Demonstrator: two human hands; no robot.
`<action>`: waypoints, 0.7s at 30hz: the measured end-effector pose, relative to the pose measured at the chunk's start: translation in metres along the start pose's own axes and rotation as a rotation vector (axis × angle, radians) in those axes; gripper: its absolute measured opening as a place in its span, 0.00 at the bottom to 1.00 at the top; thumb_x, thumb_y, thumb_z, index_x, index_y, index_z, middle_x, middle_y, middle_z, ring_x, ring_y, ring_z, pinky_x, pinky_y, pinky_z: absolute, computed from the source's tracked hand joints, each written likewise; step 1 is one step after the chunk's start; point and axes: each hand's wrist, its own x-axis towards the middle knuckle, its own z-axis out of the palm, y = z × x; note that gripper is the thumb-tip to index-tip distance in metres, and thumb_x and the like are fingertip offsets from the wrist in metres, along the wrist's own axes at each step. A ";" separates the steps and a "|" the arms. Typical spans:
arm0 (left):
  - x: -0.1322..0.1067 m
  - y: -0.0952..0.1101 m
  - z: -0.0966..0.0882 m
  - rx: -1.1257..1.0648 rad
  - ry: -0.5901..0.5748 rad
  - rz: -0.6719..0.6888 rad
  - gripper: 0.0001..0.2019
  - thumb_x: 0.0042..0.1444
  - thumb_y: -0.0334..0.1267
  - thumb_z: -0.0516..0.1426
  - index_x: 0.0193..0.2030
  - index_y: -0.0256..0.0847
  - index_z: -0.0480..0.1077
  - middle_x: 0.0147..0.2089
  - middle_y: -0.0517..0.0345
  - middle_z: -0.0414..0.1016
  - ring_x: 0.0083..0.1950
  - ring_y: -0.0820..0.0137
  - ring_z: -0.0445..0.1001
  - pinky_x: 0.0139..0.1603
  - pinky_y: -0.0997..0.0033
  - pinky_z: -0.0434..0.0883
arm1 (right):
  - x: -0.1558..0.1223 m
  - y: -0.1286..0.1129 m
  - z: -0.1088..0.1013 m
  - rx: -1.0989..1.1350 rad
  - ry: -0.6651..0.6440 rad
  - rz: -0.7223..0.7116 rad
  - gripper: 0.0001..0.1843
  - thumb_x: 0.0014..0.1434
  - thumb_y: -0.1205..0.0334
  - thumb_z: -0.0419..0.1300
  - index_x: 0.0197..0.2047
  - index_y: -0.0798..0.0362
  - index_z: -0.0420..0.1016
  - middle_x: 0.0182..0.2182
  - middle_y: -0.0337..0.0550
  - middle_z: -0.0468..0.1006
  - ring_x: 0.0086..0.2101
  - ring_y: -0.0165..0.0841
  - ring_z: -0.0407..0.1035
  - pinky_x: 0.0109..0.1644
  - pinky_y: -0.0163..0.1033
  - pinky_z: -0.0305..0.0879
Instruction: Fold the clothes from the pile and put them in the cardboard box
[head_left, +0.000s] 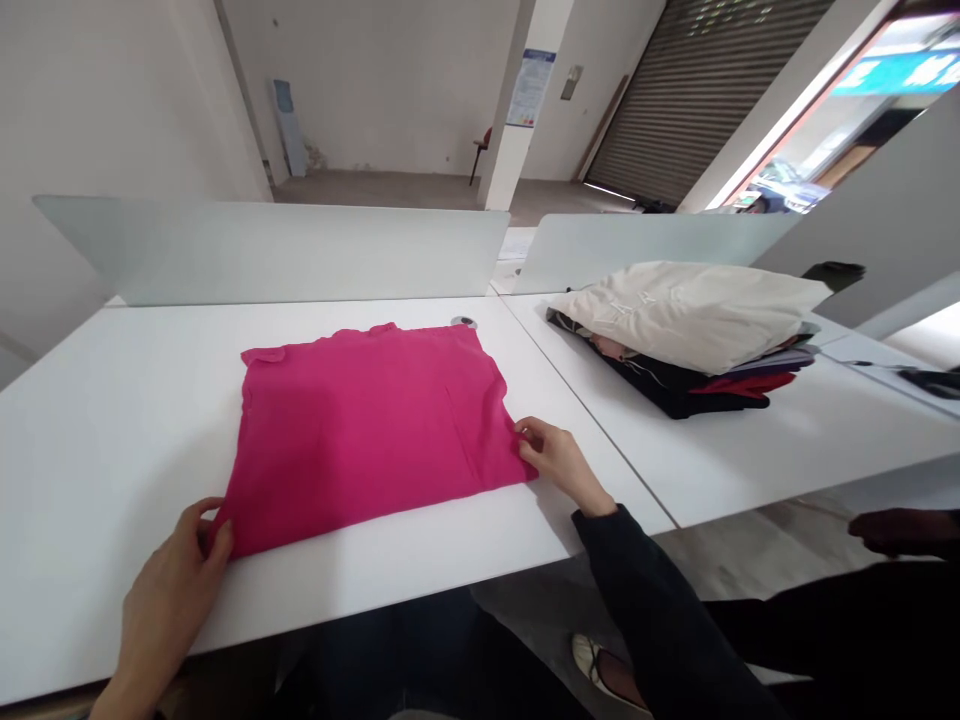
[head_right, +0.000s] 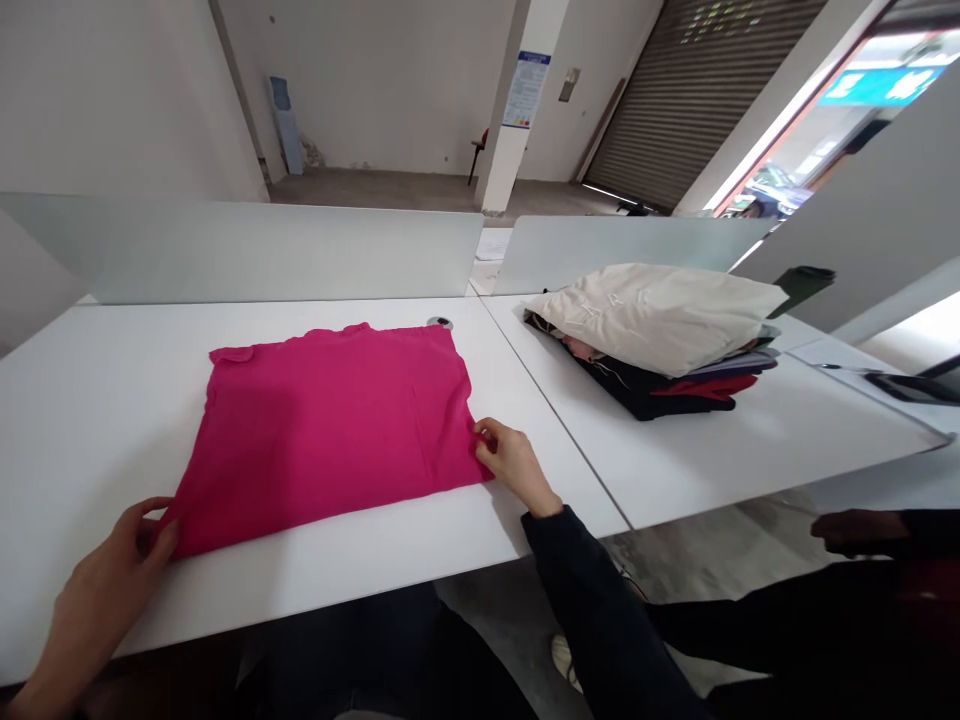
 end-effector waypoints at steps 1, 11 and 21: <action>0.001 -0.002 0.001 0.007 -0.008 0.004 0.23 0.56 0.58 0.39 0.53 0.54 0.58 0.47 0.53 0.75 0.46 0.49 0.74 0.42 0.53 0.67 | 0.000 0.002 0.003 -0.043 -0.005 0.004 0.09 0.49 0.60 0.52 0.34 0.49 0.70 0.21 0.37 0.72 0.22 0.32 0.63 0.30 0.37 0.56; 0.040 -0.008 -0.006 0.068 0.181 0.267 0.23 0.58 0.54 0.45 0.49 0.44 0.70 0.54 0.48 0.70 0.53 0.54 0.71 0.53 0.54 0.68 | 0.061 0.027 -0.015 -0.007 -0.010 0.083 0.12 0.54 0.54 0.57 0.32 0.52 0.77 0.27 0.43 0.80 0.27 0.35 0.72 0.31 0.37 0.64; 0.186 0.081 -0.023 0.248 0.323 0.380 0.24 0.61 0.51 0.50 0.61 0.46 0.67 0.58 0.43 0.64 0.58 0.50 0.65 0.52 0.53 0.69 | 0.200 0.016 0.018 0.304 -0.187 0.140 0.18 0.49 0.62 0.66 0.43 0.57 0.74 0.31 0.46 0.79 0.30 0.34 0.73 0.33 0.37 0.70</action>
